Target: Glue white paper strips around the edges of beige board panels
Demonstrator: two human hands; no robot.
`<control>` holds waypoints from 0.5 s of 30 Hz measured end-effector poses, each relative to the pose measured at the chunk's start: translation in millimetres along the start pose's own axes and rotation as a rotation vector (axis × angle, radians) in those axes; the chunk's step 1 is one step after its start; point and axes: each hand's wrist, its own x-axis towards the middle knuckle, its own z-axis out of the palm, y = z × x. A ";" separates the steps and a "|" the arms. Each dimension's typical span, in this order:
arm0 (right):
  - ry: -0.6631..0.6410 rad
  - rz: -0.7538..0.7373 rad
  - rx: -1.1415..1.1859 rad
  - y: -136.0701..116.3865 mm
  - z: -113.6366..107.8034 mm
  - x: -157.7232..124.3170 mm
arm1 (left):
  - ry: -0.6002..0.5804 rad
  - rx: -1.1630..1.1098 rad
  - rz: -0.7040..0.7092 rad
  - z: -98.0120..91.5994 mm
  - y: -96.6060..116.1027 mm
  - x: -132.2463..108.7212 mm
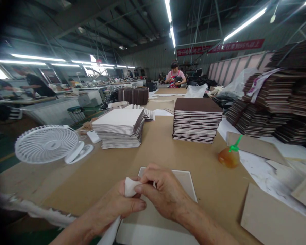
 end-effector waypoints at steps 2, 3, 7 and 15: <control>-0.033 0.005 -0.013 -1.1 -3.2 -0.6 | -0.009 0.018 0.000 -2.8 -5.8 1.0; -0.032 0.010 -0.011 -0.9 -4.3 -1.1 | -0.012 0.022 0.011 -4.1 -9.0 1.8; 0.055 0.031 -0.012 7.0 -5.5 -3.1 | 0.084 0.059 -0.033 -8.1 -17.9 3.5; 0.345 0.232 0.116 21.4 -15.5 -3.6 | 0.136 0.108 -0.058 -19.5 -19.4 -3.4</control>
